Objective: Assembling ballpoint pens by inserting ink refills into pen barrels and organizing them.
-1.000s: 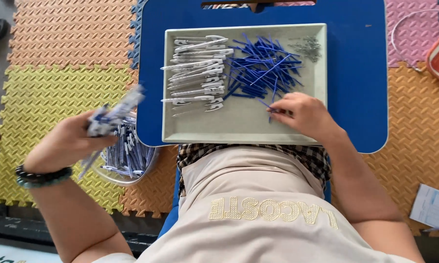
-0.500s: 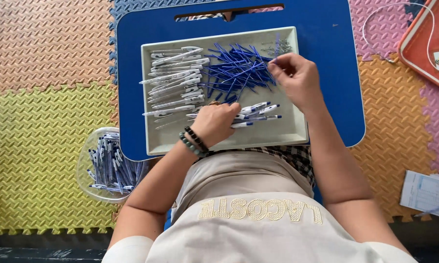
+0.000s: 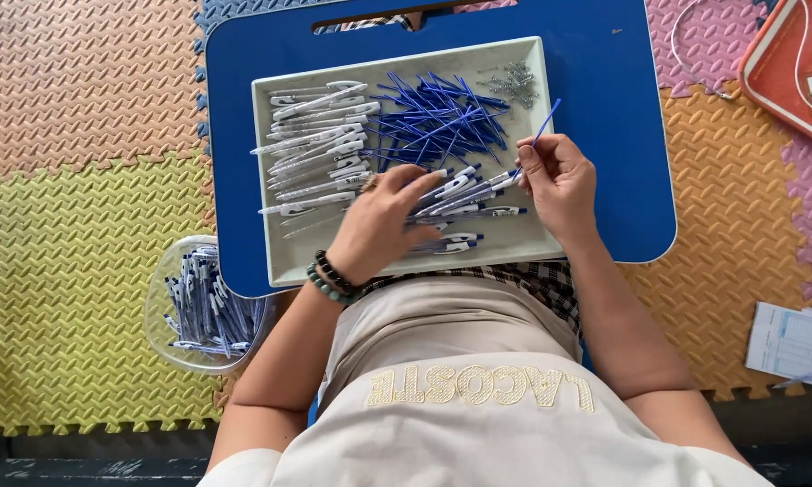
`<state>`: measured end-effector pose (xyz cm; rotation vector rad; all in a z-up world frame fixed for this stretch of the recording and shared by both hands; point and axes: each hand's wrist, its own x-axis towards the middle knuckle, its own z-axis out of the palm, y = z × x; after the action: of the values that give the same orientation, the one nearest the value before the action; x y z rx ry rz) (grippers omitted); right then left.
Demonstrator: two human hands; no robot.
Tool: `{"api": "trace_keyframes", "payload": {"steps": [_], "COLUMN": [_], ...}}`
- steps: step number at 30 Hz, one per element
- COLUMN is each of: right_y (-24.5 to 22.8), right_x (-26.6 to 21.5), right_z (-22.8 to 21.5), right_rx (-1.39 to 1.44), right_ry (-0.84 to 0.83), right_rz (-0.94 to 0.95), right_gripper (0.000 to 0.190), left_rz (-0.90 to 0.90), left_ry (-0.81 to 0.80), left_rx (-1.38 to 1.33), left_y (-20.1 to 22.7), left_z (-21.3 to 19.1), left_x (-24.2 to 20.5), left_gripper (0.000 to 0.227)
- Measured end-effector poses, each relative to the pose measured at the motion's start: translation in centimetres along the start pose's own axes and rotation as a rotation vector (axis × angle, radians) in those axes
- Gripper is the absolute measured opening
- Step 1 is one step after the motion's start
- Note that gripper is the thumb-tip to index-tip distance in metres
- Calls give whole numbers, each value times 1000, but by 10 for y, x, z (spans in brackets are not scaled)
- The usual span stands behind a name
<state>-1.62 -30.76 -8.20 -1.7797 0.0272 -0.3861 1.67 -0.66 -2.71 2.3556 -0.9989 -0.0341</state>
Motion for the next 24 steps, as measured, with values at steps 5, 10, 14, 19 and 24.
{"api": "trace_keyframes", "payload": {"steps": [5, 10, 14, 19, 24], "right_y": [-3, -9, -8, -8, -14], "right_x": [0, 0, -1, 0, 12], "right_z": [-1, 2, 5, 4, 9], "right_rx": [16, 63, 5, -69, -239], "right_ry": [4, 25, -6, -8, 52], "right_rz": [-17, -13, -50, -25, -50], "right_gripper": [20, 17, 9, 6, 6], "left_rz": [-128, -163, -114, -114, -131], "left_ry": [173, 220, 220, 203, 326], "left_rx": [135, 251, 274, 346, 311], "left_y": [-61, -67, -63, -68, -54], "left_z": [32, 62, 75, 85, 70], "left_x": [-17, -5, 6, 8, 6], "left_gripper": [24, 11, 12, 13, 12]}}
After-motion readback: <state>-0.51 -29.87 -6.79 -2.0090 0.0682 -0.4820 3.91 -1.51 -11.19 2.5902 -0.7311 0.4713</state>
